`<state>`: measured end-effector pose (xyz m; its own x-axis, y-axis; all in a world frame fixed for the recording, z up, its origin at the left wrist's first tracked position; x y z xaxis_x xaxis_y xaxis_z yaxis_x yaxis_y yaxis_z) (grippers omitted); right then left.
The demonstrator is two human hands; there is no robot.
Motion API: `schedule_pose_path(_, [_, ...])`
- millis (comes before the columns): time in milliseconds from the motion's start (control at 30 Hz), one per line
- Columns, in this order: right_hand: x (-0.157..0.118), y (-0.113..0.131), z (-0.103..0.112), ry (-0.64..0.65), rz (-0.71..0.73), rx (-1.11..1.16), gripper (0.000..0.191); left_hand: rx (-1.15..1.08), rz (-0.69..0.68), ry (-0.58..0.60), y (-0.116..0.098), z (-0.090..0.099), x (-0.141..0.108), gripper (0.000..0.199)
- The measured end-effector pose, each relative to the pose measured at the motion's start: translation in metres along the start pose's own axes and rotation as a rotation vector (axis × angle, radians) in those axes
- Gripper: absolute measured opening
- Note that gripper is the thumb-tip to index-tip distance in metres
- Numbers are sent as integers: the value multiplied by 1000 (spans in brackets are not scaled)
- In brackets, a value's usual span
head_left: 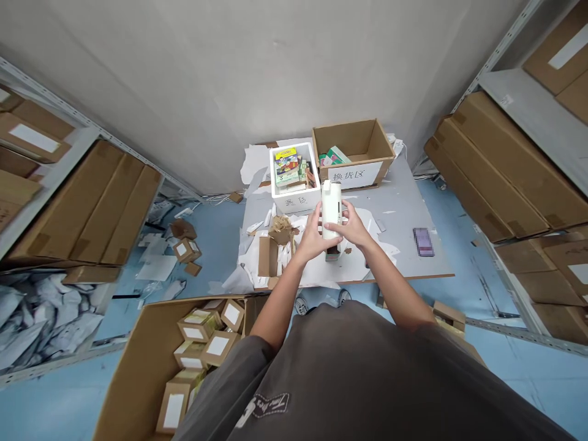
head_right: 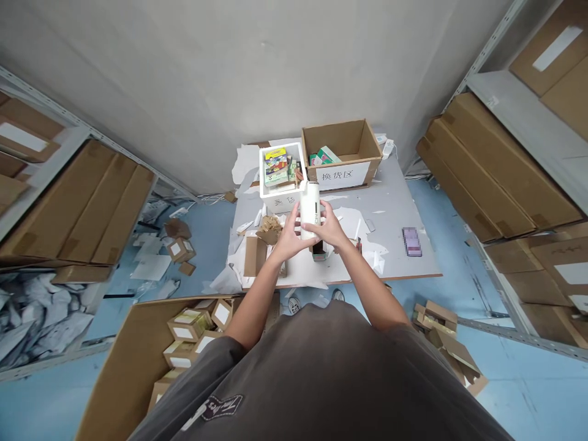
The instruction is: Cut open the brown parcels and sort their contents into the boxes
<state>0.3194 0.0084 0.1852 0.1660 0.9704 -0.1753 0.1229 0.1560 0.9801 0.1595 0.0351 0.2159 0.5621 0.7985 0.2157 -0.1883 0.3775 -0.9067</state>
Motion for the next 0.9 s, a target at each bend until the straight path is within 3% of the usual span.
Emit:
schedule_pose_path(200, [-8,3,-10,187,-41,70,114,-164,15,120,2,-7,-2,130])
schedule_pose_path(367, [-11,9,-2,2,13,-41,119,-54,23,-3,4,-3,-6,130])
schedule_pose_path(567, [-13,12,-17,200,3,99,113,-89,-1,30,-4,-8,-8,128])
schedule_pose_path(667, [-14,9,-13,111,-4,87,114,29,1,-74,-7,-3,-9,130])
schedule_pose_path(767, [-17,8,-7,39,1,72,119,26,-14,-89,-9,-5,-10,130])
schedule_pose_path(900, [-21,9,-8,131,-19,87,109,-117,-46,-19,-10,-11,-12,120])
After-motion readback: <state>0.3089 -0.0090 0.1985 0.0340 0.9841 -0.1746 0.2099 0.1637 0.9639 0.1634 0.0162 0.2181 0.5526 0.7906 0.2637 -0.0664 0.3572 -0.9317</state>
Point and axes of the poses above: each hand's wrist, its own x-axis towards the middle knuckle, its own z-axis out of the back of the hand, y = z × x, the point moved 8 cm from there along x, towards the middle knuckle, and after that the axes turned 4 degrees about -z, right-handed, at the moved point
